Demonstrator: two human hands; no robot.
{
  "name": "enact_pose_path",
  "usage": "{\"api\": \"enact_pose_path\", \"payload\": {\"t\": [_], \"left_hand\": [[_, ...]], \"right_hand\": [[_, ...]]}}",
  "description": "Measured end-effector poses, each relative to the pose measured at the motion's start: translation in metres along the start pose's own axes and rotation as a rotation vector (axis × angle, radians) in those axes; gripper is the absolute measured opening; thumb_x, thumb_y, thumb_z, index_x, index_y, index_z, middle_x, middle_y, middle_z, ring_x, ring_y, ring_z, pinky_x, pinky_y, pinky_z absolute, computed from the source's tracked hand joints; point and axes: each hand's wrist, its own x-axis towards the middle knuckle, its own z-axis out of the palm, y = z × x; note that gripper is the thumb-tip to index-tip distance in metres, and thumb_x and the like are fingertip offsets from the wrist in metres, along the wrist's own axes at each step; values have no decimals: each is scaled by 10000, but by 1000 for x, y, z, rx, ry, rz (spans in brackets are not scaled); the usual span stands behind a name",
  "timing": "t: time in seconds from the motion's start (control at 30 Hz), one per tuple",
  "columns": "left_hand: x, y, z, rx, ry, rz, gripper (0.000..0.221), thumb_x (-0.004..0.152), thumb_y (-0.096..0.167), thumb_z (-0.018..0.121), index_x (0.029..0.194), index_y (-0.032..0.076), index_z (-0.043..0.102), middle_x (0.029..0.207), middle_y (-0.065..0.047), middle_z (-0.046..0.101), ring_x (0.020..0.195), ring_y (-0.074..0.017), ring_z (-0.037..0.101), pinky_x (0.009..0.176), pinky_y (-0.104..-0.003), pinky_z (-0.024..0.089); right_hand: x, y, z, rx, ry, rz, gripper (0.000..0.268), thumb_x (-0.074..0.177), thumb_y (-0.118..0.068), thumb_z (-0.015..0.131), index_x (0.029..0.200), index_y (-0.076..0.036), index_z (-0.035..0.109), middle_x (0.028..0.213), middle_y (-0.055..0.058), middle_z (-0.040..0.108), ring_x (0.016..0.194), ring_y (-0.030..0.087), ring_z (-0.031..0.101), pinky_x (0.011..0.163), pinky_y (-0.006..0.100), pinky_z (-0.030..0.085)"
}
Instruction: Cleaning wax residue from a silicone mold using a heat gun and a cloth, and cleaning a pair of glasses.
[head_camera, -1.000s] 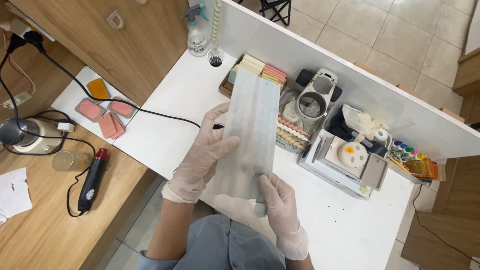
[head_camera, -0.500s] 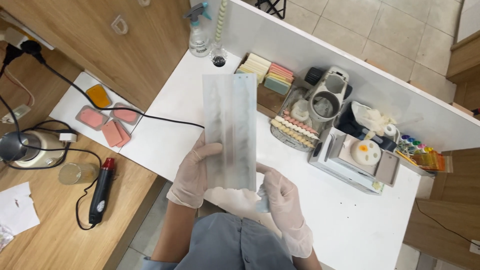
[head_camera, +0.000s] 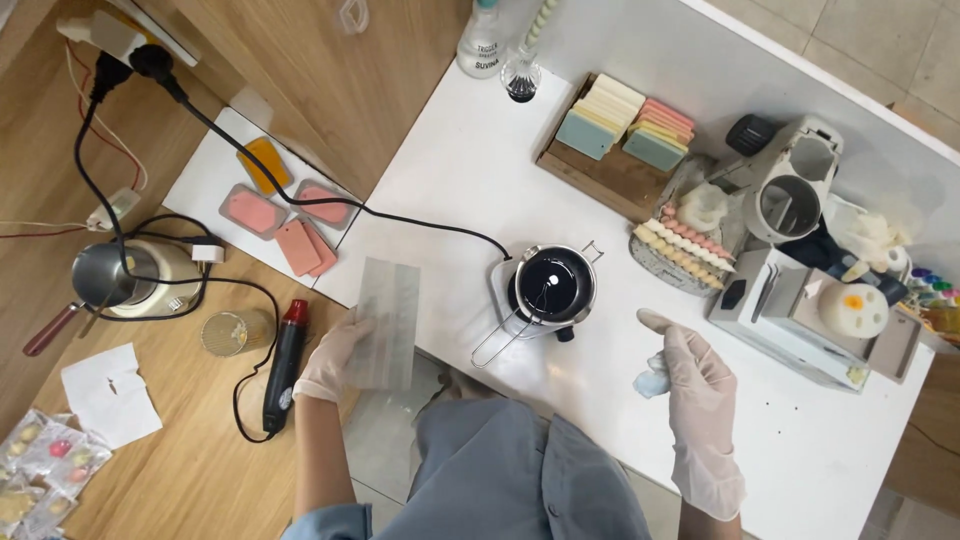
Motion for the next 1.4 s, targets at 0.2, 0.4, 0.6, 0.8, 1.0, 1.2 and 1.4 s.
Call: {"api": "enact_pose_path", "payload": {"t": [0.2,0.4,0.6,0.8,1.0,1.2,1.4], "left_hand": [[110,-12,-45,324,-60,-63,619,918,193,617,1518,156,473,1300,-51,672,1131,-162,647,988,-324,507],[156,3,-48,886,160,107,623,955,219,588,1548,106,431,1418,-163,586,1246,-310,577,1055,-383,440],[160,-6,-28,1048,380,372,695,918,197,631,1496,-87,371,1379,-280,520,1210,-380,539,1025,-415,417],[57,27,58,1181,585,856,679,954,227,675,1488,-124,443,1327,-305,567,1209,-420,554,1002,-467,447],[29,42,118,859,-109,121,445,1013,291,513,1442,178,556,1326,-74,654,1181,-207,642,1029,-349,473],[71,1,122,748,-179,95,489,1000,275,528,1471,144,507,1316,-119,663,1202,-244,664,1028,-382,503],[86,-8,148,222,-261,-167,606,979,272,557,1525,88,369,1450,-170,557,1284,-324,612,1072,-414,513]], "right_hand": [[-8,-5,25,21,91,4,329,1059,-271,574,1206,-30,743,708,-34,600,574,41,567,548,194,461],[-18,3,32,27,202,16,339,1070,-284,566,1207,-27,740,691,-29,583,574,49,575,555,201,458],[-18,10,26,37,324,10,376,1074,-320,555,1214,-19,733,703,-38,577,626,41,539,586,201,398],[-11,16,20,36,386,38,428,1082,-360,516,1232,-25,735,779,-33,610,683,44,500,622,209,416],[15,47,11,188,232,180,388,1062,-327,525,1259,-39,695,888,-10,642,785,79,580,765,248,528],[46,105,3,210,220,361,275,983,-150,494,1173,-38,659,917,26,689,843,120,660,790,270,561],[125,223,-1,114,160,280,321,932,-59,439,1091,-7,713,890,68,703,617,115,553,572,268,474]]}}
